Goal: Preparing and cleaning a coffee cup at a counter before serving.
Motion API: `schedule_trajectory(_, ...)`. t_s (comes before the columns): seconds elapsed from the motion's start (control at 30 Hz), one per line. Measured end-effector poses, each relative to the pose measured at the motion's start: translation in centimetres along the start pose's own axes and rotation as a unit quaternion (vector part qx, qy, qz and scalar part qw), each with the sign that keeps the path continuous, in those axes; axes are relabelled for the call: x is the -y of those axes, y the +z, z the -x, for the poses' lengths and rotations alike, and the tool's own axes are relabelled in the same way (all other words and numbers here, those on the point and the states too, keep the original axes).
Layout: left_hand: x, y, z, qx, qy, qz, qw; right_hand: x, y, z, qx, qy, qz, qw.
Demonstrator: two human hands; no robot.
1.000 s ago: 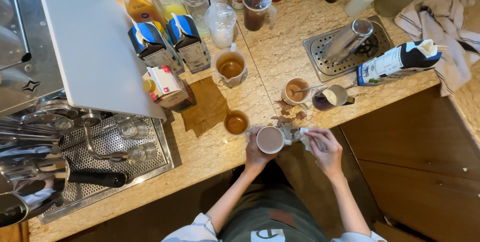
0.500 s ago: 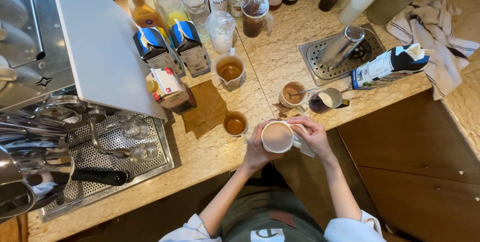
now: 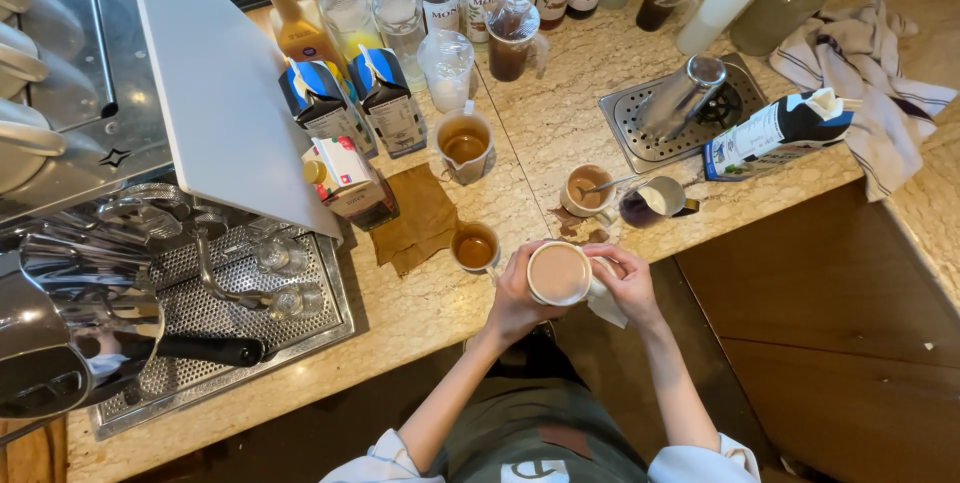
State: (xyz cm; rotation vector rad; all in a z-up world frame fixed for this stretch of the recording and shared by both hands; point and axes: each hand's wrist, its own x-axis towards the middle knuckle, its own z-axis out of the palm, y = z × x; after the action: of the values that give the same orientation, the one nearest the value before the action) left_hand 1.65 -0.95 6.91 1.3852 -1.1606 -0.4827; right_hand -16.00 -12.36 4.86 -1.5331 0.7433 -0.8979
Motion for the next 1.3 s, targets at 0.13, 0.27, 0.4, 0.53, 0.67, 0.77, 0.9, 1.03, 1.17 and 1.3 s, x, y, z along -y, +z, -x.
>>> schedule_trajectory(0.13,-0.7,0.0,-0.3,-0.001,0.013,-0.009,1.0,-2.5,-0.4,1.9,-0.032,0.019,-0.018,0.999)
schedule_trajectory(0.27,-1.3,0.0,-0.3,0.017,0.004,-0.003,1.0,-2.2,0.1,3.2,-0.066,0.037,-0.055,0.996)
schedule_trajectory(0.4,-1.7,0.3,-0.2,0.03,-0.005,0.003,1.0,-3.0,0.1,4.5,-0.087,0.057,-0.082,0.991)
schedule_trajectory(0.53,-1.3,0.7,0.1,0.029,0.002,-0.004,1.0,-4.8,0.2,5.7,-0.083,0.079,-0.116,0.987)
schedule_trajectory(0.67,-0.6,0.9,0.1,0.027,0.003,-0.006,1.0,-8.3,-0.4,6.4,-0.065,0.118,-0.109,0.985)
schedule_trajectory(0.77,-0.2,0.8,0.0,0.027,-0.001,-0.002,1.0,-3.0,0.8,6.1,-0.067,0.162,-0.108,0.979)
schedule_trajectory(0.9,-0.2,0.8,-0.2,0.02,-0.009,-0.015,1.0,-1.1,0.7,5.8,-0.045,0.236,-0.067,0.968)
schedule_trajectory(1.03,0.1,1.5,-0.5,0.008,-0.017,-0.023,1.0,-2.5,-1.3,3.0,-0.068,0.185,-0.083,0.977)
schedule_trajectory(1.17,0.3,1.8,-0.8,0.009,-0.003,-0.025,1.0,-2.1,-0.8,1.3,-0.039,0.171,-0.139,0.975)
schedule_trajectory(1.3,0.0,1.8,-1.3,-0.01,0.003,-0.037,0.999,-3.8,-1.3,0.5,-0.017,0.181,-0.189,0.965)
